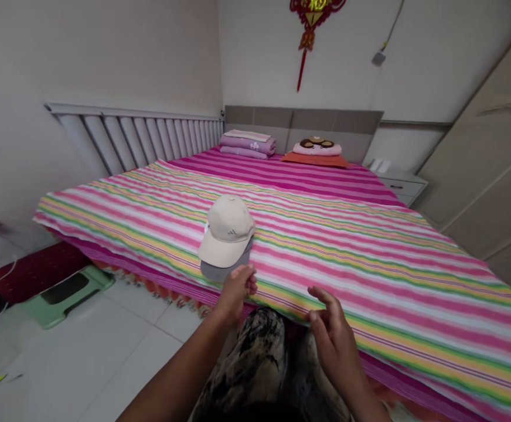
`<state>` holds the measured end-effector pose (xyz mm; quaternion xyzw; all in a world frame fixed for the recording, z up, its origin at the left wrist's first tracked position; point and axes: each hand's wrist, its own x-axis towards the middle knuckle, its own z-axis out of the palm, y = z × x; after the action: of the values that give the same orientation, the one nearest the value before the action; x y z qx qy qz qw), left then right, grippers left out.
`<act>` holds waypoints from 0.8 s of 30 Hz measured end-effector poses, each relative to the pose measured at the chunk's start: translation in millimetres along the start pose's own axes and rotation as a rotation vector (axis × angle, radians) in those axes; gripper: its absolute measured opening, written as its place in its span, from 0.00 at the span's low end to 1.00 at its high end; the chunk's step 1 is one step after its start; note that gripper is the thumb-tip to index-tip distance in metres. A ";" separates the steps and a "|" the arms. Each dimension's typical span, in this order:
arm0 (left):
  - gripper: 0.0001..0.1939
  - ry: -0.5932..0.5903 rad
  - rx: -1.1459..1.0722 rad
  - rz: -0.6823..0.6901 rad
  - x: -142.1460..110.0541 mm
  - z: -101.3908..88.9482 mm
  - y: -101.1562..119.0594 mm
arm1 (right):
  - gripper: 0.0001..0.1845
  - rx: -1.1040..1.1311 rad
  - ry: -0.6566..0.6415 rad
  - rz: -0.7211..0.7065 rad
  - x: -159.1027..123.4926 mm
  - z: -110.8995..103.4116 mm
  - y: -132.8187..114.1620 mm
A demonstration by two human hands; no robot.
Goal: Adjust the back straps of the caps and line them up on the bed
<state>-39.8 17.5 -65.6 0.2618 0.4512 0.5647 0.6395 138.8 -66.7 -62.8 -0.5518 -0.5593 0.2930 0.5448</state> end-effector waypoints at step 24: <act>0.09 0.113 -0.431 0.096 44.6 -44.2 43.3 | 0.18 0.111 -0.289 0.271 -18.5 21.5 39.5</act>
<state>-101.4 62.3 -61.7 0.1084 0.3423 0.6917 0.6267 126.8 -69.5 -109.9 -0.5432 -0.5353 0.4703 0.4440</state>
